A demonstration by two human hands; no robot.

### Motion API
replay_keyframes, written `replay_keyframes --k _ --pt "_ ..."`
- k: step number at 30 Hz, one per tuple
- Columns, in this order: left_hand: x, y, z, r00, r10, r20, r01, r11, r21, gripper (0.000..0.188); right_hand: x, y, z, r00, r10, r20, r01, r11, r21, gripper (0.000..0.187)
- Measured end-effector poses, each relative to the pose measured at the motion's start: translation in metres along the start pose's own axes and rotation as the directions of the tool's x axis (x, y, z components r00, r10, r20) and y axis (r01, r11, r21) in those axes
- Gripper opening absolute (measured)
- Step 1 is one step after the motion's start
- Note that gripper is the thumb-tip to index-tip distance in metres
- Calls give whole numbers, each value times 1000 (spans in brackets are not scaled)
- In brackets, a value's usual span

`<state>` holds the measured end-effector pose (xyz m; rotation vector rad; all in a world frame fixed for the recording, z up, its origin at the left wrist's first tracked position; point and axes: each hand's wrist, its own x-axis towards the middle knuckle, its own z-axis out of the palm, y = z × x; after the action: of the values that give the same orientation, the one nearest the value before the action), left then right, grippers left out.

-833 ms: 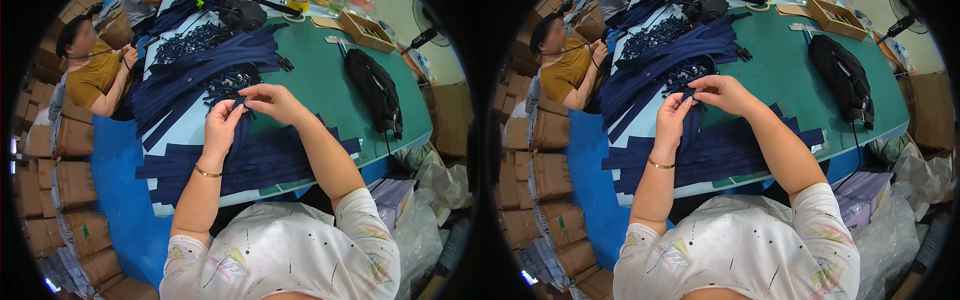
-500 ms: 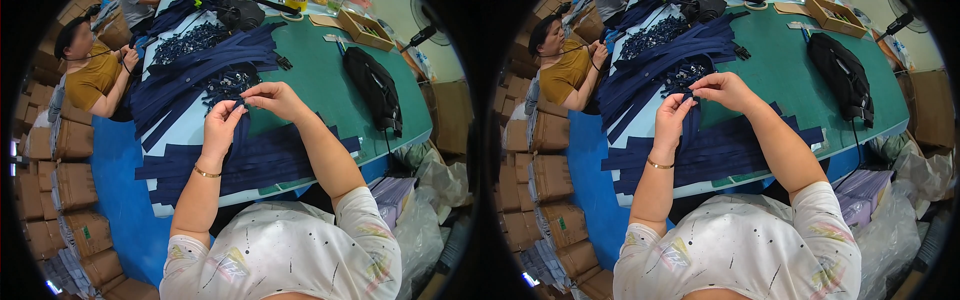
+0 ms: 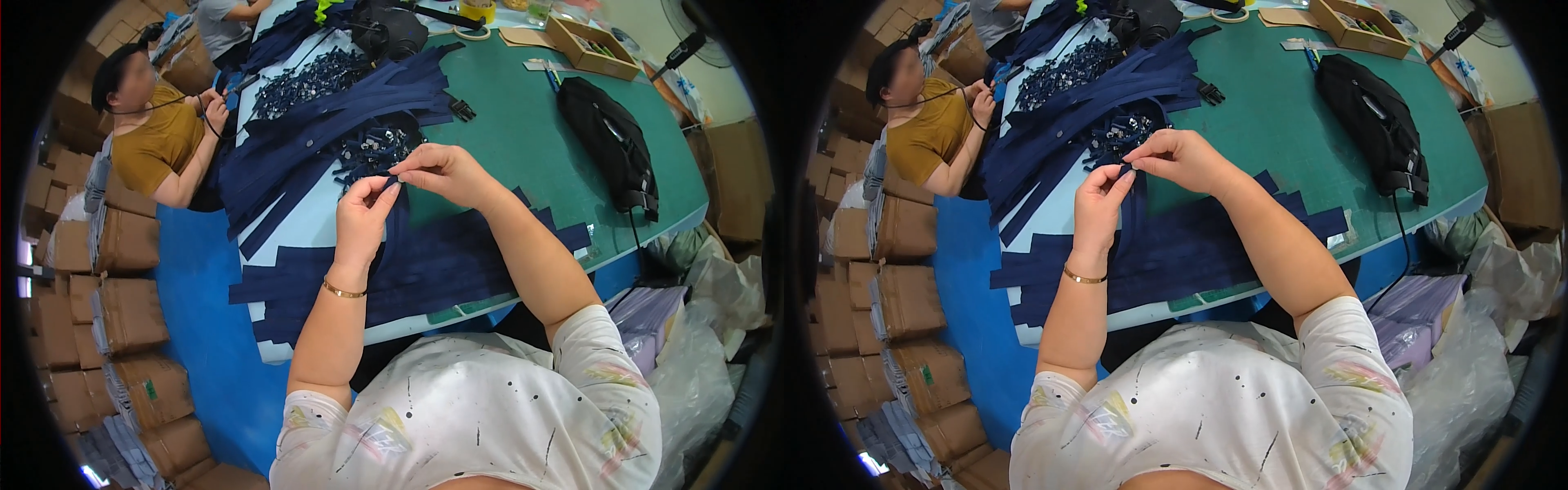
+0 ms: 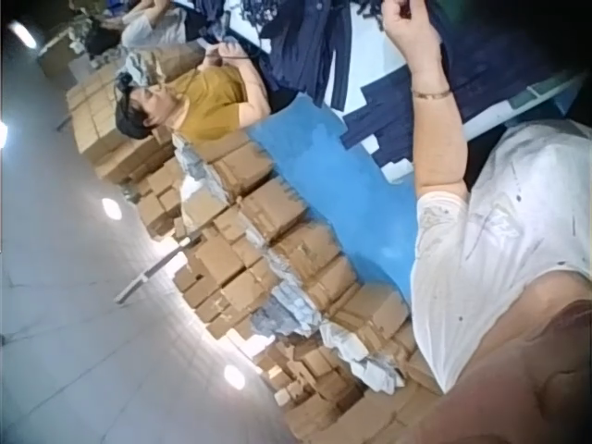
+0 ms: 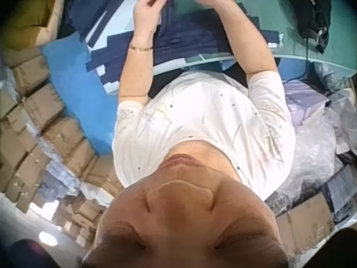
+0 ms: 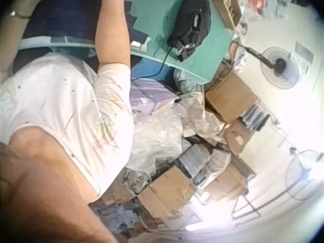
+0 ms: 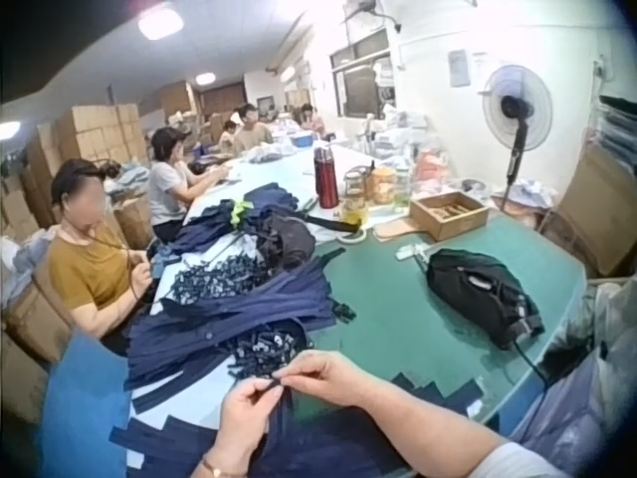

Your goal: Aligning and attaching decorative lace pieces to blue fabric strips on a workshop table.

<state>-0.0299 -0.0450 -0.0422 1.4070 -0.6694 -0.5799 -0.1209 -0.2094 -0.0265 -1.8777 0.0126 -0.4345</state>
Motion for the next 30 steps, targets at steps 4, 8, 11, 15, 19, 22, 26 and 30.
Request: replay_keyframes --k 4,8,11,15,19,22,26,30 --pt "-2 4 7 999 27 -19 -29 988 -154 22 -2 -5 5 997 72 -7 -72 994 83 15" --pt "-5 14 13 992 127 20 -122 980 -159 31 -3 -3 1 978 200 53 -206 908 364 22" --pt "-4 11 7 985 167 49 -163 984 -77 31 -1 -8 1 962 259 90 -272 863 426 26" --pt "-3 13 7 989 148 14 -145 981 -132 28 1 -6 2 937 347 28 -325 844 426 29" --pt "-2 9 4 998 66 24 -57 959 -279 28 1 -4 4 919 358 167 -394 799 455 28" --pt "-1 7 1 995 99 18 -89 949 -303 27 -1 -6 5 922 321 216 -387 746 542 28" --pt "6 9 -7 986 45 -162 -107 911 -398 27 0 1 7 910 410 63 -395 810 434 26" --pt "11 6 -22 946 -51 -321 -83 917 -391 27 1 -6 12 941 320 -111 -262 896 359 20"
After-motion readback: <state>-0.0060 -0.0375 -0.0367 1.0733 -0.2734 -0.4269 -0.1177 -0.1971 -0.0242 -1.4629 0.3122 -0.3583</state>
